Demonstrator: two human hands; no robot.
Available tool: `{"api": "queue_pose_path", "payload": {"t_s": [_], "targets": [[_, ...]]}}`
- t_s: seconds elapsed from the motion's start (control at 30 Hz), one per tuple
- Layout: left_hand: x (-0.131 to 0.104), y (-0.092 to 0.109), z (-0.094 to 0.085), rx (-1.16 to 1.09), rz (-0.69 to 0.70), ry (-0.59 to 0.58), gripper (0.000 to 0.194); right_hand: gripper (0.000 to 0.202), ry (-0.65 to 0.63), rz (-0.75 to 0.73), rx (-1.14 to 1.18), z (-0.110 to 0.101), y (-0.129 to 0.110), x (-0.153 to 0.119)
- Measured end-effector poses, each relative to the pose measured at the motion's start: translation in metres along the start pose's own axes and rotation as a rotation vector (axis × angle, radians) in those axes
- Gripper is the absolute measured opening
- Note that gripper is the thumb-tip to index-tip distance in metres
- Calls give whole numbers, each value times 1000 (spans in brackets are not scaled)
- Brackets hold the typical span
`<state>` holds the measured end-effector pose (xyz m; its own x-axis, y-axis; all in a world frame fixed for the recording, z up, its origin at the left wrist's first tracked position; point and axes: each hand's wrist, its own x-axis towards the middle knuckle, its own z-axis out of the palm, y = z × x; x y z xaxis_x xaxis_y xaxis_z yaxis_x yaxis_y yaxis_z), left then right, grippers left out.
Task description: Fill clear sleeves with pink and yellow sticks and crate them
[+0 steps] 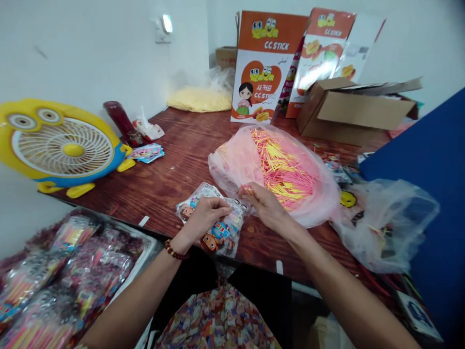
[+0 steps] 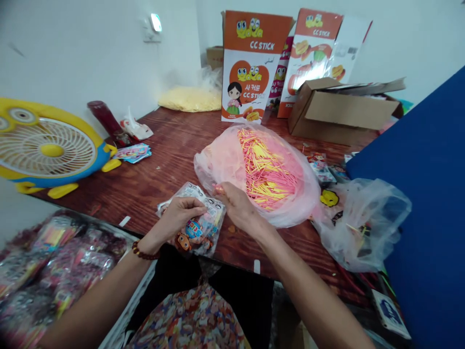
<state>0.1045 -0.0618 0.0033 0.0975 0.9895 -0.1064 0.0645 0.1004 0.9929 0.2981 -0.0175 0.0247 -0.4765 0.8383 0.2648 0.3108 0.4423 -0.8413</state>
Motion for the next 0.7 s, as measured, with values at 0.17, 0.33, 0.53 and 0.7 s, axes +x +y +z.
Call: {"api": "queue_pose_path", "payload": {"t_s": [0.17, 0.33, 0.53, 0.7], "targets": [[-7, 0, -4, -25, -53, 6, 22, 15, -80, -50, -106, 6, -18, 0], [-11, -5, -9, -38, -71, -20, 24, 15, -97, -54, -154, 10, -22, -3], [-14, -11, -9, -11, -21, -77, 33, 18, -141, -36, -186, 21, -19, -6], [-20, -10, -9, 4, 43, -64, 34, 16, 20, 21, 103, 14, -19, -5]]}}
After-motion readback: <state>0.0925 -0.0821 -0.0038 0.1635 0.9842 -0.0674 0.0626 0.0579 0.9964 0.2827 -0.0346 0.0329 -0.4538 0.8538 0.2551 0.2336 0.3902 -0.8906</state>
